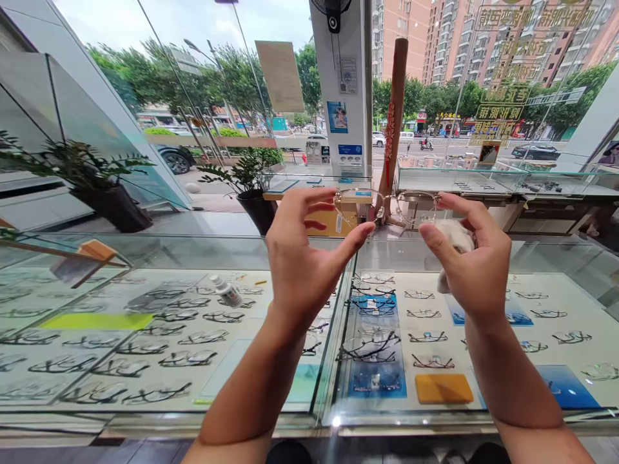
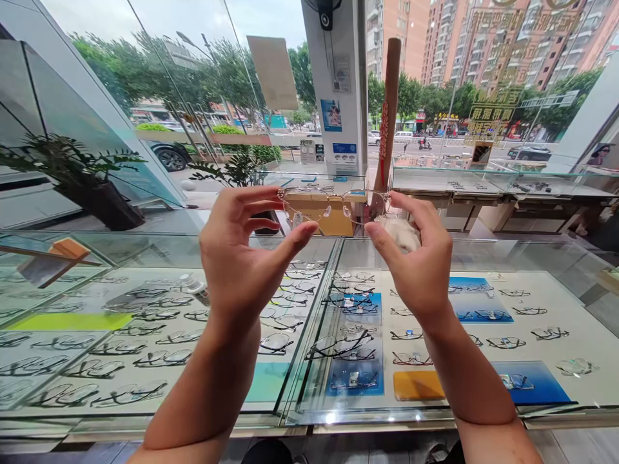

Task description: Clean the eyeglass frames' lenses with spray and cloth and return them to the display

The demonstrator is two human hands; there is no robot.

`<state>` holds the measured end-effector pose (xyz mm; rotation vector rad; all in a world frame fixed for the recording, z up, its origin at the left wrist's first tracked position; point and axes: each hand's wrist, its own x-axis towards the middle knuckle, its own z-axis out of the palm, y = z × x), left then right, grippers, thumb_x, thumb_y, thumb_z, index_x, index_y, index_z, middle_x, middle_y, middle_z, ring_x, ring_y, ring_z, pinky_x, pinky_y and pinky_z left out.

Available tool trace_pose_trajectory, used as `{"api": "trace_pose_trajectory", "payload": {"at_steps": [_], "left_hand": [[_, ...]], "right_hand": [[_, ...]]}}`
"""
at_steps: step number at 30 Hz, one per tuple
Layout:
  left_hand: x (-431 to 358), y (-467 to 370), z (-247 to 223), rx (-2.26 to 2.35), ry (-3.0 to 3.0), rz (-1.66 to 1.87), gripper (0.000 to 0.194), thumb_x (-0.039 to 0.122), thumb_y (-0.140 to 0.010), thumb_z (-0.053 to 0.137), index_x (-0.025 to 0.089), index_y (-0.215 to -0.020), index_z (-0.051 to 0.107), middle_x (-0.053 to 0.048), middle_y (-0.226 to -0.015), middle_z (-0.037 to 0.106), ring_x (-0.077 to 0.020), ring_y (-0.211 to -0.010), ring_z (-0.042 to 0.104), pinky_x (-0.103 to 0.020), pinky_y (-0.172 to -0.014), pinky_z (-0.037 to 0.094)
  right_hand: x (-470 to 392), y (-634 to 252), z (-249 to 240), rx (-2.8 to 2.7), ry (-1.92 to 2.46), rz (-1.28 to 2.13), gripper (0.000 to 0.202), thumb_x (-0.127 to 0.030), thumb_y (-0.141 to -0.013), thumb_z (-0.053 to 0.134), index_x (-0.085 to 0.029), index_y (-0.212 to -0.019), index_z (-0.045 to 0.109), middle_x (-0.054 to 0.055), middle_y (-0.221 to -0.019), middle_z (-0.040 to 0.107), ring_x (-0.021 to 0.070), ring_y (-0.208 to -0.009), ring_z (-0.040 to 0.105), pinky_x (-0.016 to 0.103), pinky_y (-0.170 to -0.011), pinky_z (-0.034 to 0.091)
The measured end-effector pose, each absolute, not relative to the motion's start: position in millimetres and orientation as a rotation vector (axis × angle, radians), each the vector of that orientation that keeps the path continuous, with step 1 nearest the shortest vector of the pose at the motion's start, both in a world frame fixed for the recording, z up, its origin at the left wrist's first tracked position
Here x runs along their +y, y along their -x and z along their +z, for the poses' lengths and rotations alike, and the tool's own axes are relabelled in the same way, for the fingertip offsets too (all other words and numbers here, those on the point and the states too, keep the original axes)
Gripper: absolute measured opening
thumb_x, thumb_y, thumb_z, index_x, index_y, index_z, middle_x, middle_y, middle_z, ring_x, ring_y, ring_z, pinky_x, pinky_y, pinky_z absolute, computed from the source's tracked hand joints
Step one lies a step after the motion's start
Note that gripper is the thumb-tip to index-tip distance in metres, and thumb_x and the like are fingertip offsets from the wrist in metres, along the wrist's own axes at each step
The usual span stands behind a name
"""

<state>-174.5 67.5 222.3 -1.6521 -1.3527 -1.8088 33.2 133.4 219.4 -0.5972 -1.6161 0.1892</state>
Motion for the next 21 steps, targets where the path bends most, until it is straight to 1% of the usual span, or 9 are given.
{"api": "trace_pose_trajectory", "payload": {"at_steps": [3, 6, 10, 14, 17, 21], "left_hand": [[70, 175, 221, -1.388, 1.694, -1.832, 0.051, 0.050, -0.084, 0.088, 0.025, -0.122, 0.066, -0.007, -0.116, 0.074, -0.0231, -0.106, 0.074, -0.034, -0.080, 0.063], [70, 174, 221, -1.414, 1.709, -1.847, 0.052, 0.051, -0.084, 0.087, 0.024, -0.123, 0.065, -0.008, -0.120, 0.075, -0.0240, -0.109, 0.074, -0.034, -0.079, 0.063], [68, 174, 222, -1.434, 1.705, -1.839, 0.052, 0.053, -0.083, 0.087, 0.025, -0.122, 0.065, -0.008, -0.119, 0.075, -0.0243, -0.109, 0.075, -0.033, -0.078, 0.064], [68, 174, 222, -1.437, 1.679, -1.826, 0.054, 0.053, -0.081, 0.089, 0.025, -0.120, 0.065, -0.007, -0.118, 0.075, -0.0248, -0.107, 0.076, -0.036, -0.084, 0.065], [68, 174, 222, -1.438, 1.668, -1.823, 0.054, 0.054, -0.081, 0.089, 0.025, -0.119, 0.065, -0.007, -0.118, 0.075, -0.0247, -0.104, 0.077, -0.038, -0.087, 0.065], [69, 173, 222, -1.425, 1.661, -1.830, 0.054, 0.055, -0.080, 0.089, 0.025, -0.119, 0.065, -0.007, -0.118, 0.075, -0.0247, -0.103, 0.077, -0.038, -0.088, 0.065]], "right_hand": [[130, -33, 221, -1.601, 0.614, 0.112, 0.036, -0.043, -0.092, 0.078, -0.028, -0.124, 0.074, 0.007, -0.117, 0.073, 0.0278, -0.109, 0.070, 0.049, -0.091, 0.063], [127, -34, 222, -1.596, 0.619, 0.051, 0.036, -0.044, -0.092, 0.078, -0.027, -0.124, 0.074, 0.007, -0.115, 0.073, 0.0276, -0.109, 0.069, 0.048, -0.090, 0.061], [126, -34, 221, -1.615, 0.621, 0.032, 0.037, -0.044, -0.093, 0.077, -0.027, -0.125, 0.073, 0.007, -0.116, 0.072, 0.0286, -0.111, 0.069, 0.048, -0.091, 0.060], [125, -33, 221, -1.614, 0.616, 0.047, 0.035, -0.045, -0.094, 0.076, -0.029, -0.125, 0.073, 0.007, -0.115, 0.073, 0.0284, -0.109, 0.069, 0.049, -0.091, 0.061], [122, -33, 222, -1.606, 0.610, 0.047, 0.033, -0.044, -0.094, 0.076, -0.030, -0.123, 0.074, 0.007, -0.115, 0.073, 0.0298, -0.110, 0.070, 0.052, -0.094, 0.062], [121, -33, 222, -1.616, 0.597, 0.056, 0.033, -0.044, -0.095, 0.075, -0.031, -0.126, 0.073, 0.008, -0.118, 0.074, 0.0320, -0.116, 0.069, 0.058, -0.101, 0.060]]}}
